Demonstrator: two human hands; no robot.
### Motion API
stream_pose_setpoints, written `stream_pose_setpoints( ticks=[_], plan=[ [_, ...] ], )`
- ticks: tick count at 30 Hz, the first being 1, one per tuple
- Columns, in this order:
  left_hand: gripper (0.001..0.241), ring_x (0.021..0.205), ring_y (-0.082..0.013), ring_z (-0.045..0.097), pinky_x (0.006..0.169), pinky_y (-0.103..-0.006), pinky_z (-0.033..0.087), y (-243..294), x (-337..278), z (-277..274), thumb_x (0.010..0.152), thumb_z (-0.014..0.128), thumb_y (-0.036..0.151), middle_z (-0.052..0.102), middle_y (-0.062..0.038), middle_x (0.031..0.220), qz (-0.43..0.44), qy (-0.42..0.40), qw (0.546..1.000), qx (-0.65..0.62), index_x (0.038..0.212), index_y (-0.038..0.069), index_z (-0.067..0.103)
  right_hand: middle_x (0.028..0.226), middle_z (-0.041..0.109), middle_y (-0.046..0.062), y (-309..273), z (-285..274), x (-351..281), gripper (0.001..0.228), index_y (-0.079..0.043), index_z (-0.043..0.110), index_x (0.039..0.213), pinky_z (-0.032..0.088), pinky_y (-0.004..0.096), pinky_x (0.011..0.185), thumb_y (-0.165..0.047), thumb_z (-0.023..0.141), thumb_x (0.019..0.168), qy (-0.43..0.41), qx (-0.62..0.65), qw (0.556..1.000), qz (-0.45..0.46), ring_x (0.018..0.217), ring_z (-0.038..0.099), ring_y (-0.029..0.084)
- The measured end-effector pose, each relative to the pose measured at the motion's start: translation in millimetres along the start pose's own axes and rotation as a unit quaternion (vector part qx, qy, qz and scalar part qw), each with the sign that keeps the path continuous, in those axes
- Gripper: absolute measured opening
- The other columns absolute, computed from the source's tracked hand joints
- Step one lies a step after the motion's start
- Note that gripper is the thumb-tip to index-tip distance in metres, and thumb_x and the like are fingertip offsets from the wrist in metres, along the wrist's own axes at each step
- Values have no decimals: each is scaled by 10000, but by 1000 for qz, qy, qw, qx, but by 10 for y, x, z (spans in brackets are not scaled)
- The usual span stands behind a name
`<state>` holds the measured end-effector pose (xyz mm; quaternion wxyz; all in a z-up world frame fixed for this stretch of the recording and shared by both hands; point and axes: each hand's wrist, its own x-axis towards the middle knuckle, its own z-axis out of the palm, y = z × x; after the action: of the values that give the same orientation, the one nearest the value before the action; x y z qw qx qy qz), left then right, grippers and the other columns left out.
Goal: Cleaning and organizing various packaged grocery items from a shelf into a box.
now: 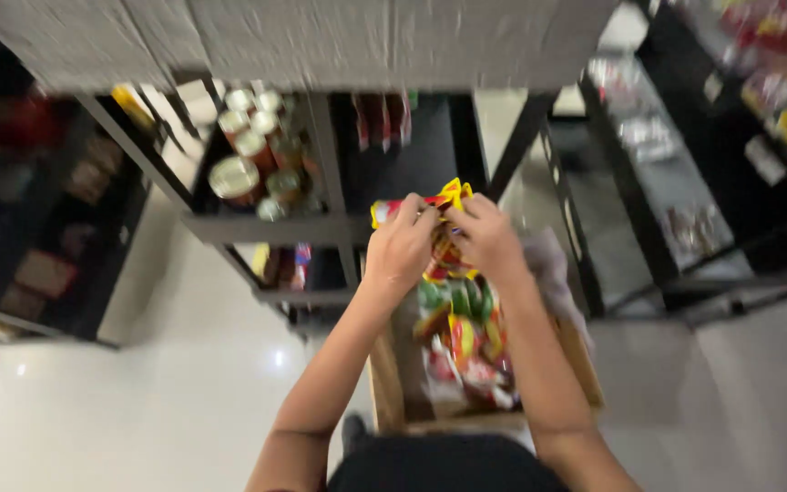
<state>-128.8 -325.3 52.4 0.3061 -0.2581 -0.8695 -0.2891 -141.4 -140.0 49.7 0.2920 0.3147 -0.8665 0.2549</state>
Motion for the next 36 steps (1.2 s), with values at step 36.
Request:
stream_pose_setpoints(
  ticks=[36],
  plan=[
    [441, 993, -412, 646, 836, -498, 533, 665, -2485, 540, 904, 712, 403, 633, -214, 1083, -214, -331, 907, -149, 1097, 14, 634, 1571, 376, 252, -231, 104, -2500, 576, -183, 616, 1411, 155, 765, 1144, -498, 699, 936, -316, -38, 921, 224, 1460, 126, 643]
  ],
)
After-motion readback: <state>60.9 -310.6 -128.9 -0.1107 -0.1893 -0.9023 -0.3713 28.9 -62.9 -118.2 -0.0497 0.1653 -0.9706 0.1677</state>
